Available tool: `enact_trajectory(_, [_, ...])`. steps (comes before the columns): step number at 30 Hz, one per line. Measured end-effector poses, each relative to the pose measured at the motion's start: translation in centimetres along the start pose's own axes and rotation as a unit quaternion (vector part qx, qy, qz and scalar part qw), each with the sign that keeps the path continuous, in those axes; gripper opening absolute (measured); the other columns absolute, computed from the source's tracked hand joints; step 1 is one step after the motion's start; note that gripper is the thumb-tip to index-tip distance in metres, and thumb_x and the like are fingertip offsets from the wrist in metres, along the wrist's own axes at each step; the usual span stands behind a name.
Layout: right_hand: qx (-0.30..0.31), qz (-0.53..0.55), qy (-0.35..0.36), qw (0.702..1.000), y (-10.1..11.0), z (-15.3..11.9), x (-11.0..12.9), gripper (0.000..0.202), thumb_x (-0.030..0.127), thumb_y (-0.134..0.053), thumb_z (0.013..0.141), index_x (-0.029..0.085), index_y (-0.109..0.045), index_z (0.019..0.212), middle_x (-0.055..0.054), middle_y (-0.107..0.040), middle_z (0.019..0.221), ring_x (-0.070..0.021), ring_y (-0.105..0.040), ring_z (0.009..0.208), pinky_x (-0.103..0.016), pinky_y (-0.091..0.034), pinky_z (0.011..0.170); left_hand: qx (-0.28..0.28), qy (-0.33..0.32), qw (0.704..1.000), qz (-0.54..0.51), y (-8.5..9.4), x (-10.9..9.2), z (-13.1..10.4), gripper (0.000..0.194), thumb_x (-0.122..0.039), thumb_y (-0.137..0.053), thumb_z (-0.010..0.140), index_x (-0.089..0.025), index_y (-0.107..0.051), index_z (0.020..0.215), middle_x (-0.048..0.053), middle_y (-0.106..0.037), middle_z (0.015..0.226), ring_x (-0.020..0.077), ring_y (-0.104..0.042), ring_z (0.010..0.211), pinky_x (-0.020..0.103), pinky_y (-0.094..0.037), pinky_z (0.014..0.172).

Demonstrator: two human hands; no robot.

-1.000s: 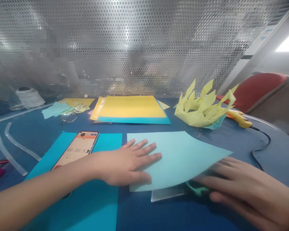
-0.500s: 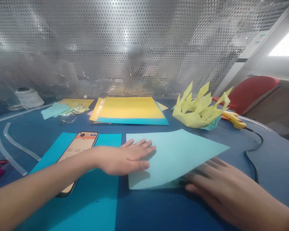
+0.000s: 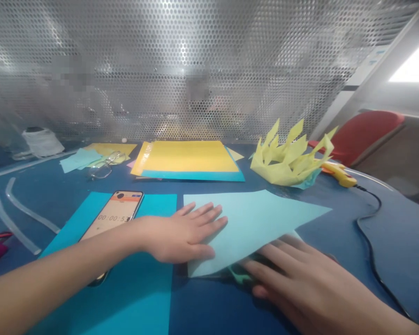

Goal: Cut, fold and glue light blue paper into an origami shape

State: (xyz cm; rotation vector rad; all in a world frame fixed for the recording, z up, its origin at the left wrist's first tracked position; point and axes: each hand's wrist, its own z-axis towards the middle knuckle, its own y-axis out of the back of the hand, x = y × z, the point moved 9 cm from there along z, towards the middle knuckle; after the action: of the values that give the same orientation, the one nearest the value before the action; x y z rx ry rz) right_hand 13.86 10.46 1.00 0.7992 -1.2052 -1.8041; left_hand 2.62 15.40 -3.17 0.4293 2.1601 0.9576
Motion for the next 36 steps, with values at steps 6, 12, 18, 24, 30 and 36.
enact_trajectory(6, [-0.013,0.002,0.013,1.000,0.5,0.0,0.4,0.032,0.027,-0.037,0.106,0.025,-0.069,0.105,-0.002,-0.070,0.079,-0.0194,-0.061,0.065,-0.033,-0.041,0.065,-0.012,0.003,1.000,0.012,-0.2,0.1,0.0,0.067,-0.051,-0.024,0.106,-0.018,0.000,0.159,0.003,0.014,0.165,0.0241,0.017,0.151,0.054,0.003,0.123])
enact_trajectory(12, [0.012,0.024,0.024,0.999,0.6,-0.5,0.2,0.028,0.027,-0.046,0.103,0.025,-0.070,0.116,-0.003,-0.070,0.082,-0.0184,-0.063,0.070,-0.031,-0.045,0.067,-0.016,-0.002,1.000,0.009,-0.1,0.1,0.0,0.068,-0.053,-0.024,0.106,-0.019,-0.001,0.159,0.002,0.014,0.165,0.0247,0.016,0.151,0.054,0.003,0.123])
enact_trajectory(18, [-0.022,0.075,0.002,0.997,1.6,-3.6,-3.8,0.040,0.035,-0.038,0.107,0.031,-0.055,0.143,-0.007,-0.070,0.097,-0.0188,-0.068,0.081,-0.032,-0.051,0.076,-0.022,-0.006,1.000,0.005,-0.1,0.1,-0.2,0.081,-0.065,-0.035,0.100,-0.023,0.001,0.159,0.000,0.016,0.164,0.0242,0.017,0.152,0.054,0.005,0.122])
enact_trajectory(24, [-0.135,-0.131,-0.235,0.954,5.3,-6.1,-11.3,0.038,0.024,-0.041,0.106,0.025,-0.055,0.142,-0.010,-0.067,0.120,-0.0233,-0.066,0.107,-0.031,-0.051,0.087,-0.040,0.010,0.999,-0.004,0.0,-0.5,-0.8,0.109,-0.075,-0.059,0.083,-0.024,-0.002,0.160,0.000,0.015,0.164,0.0364,0.018,0.149,0.064,-0.002,0.120])
enact_trajectory(30, [-0.040,-0.183,-0.348,0.919,4.4,-6.5,-15.4,0.042,0.035,-0.043,0.105,0.014,-0.069,0.131,-0.016,-0.074,0.107,-0.0303,-0.073,0.089,-0.035,-0.054,0.064,-0.068,0.035,0.997,0.009,0.3,-2.2,-1.5,0.075,-0.054,-0.053,0.096,-0.024,-0.026,0.159,0.008,-0.002,0.167,0.0377,0.002,0.152,0.068,-0.014,0.119])
enact_trajectory(36, [0.009,-0.168,-0.365,0.916,2.4,-7.5,-16.9,0.053,0.041,-0.035,0.104,0.008,-0.071,0.126,-0.021,-0.073,0.100,-0.0382,-0.072,0.086,-0.048,-0.056,0.071,-0.020,-0.048,0.997,0.062,-2.6,-6.0,-0.1,0.076,-0.046,-0.063,0.093,-0.021,-0.031,0.157,0.017,-0.011,0.164,0.0438,-0.007,0.149,0.074,-0.018,0.113])
